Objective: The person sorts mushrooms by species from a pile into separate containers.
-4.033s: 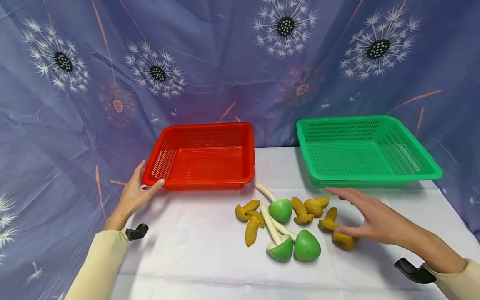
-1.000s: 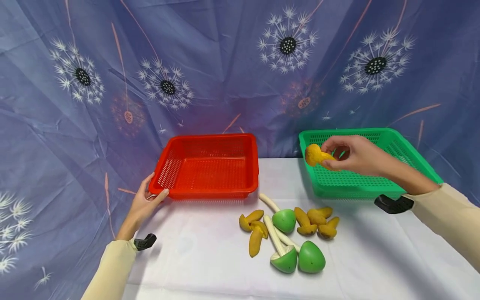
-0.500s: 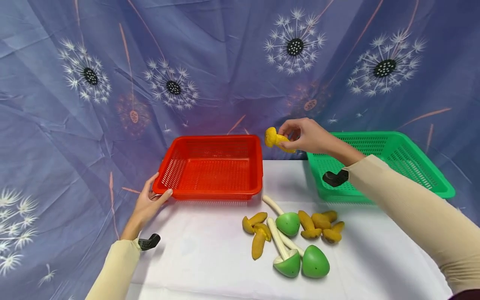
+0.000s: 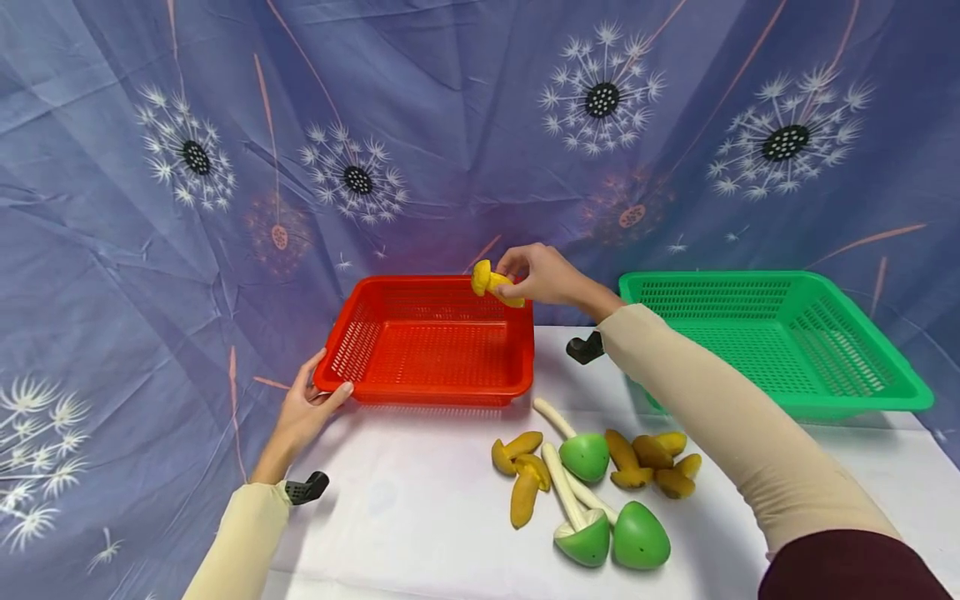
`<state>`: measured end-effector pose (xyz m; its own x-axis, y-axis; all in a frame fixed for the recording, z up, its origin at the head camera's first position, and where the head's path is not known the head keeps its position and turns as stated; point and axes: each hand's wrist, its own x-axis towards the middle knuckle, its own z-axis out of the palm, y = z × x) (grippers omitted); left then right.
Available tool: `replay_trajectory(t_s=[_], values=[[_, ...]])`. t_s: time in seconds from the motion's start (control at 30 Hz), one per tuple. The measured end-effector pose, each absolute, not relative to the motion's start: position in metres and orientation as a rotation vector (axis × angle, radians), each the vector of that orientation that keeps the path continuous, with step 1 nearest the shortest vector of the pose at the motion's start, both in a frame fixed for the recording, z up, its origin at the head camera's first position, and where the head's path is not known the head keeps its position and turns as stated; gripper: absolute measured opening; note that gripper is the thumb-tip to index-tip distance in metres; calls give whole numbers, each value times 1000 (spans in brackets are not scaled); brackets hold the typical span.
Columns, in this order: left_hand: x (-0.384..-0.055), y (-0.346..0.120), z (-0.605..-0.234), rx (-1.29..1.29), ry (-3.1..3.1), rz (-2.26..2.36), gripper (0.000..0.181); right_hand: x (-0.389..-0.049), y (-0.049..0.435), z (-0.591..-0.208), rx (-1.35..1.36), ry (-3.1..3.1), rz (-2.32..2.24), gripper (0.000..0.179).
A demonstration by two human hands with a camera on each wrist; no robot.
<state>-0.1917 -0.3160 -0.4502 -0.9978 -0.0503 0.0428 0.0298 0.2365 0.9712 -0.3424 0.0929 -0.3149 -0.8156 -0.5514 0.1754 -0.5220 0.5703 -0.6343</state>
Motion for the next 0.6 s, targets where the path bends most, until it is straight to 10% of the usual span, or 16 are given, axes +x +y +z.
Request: replay_trajectory(t_s=[0.6], values=[[-188,-314,-444,14,-2438,-1848,85,-360,32,-344,-838,2724,-1121,21]])
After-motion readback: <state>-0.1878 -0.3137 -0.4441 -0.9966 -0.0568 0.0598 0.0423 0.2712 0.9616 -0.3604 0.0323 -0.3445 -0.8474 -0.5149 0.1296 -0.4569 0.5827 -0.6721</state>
